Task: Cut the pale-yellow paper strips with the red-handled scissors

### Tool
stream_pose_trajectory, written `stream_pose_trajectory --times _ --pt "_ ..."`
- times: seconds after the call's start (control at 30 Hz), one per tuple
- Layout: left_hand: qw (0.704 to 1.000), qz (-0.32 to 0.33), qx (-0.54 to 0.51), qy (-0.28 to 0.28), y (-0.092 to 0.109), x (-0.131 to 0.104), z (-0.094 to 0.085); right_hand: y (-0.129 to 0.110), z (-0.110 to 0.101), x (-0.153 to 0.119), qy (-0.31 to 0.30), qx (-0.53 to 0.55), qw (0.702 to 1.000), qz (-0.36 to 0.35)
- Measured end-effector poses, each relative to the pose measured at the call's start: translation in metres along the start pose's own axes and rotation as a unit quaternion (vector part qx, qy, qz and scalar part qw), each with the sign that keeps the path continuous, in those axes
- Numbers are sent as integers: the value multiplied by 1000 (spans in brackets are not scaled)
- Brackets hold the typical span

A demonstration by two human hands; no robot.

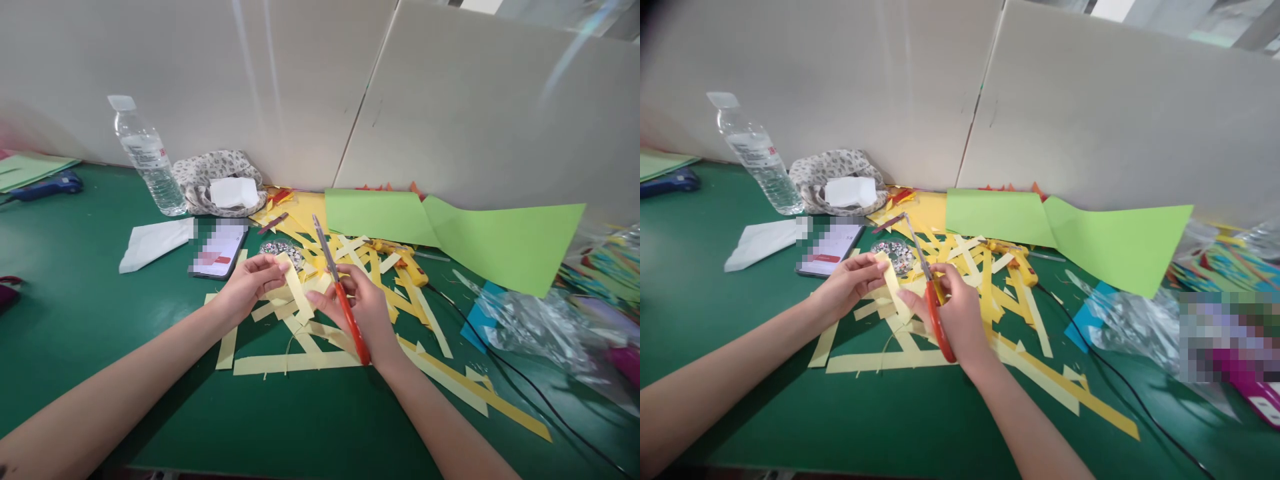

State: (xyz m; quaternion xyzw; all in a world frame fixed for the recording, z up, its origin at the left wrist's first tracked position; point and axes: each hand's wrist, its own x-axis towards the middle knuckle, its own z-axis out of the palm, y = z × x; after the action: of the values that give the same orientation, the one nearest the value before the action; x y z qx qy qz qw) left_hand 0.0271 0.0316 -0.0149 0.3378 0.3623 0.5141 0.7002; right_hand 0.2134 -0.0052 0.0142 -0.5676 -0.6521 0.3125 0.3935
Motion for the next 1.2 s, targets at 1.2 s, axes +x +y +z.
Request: stream_pose_trajectory --times 1.2 --pt "929 94 351 -77 -8 -10 6 15 -28 16 174 -31 984 8"
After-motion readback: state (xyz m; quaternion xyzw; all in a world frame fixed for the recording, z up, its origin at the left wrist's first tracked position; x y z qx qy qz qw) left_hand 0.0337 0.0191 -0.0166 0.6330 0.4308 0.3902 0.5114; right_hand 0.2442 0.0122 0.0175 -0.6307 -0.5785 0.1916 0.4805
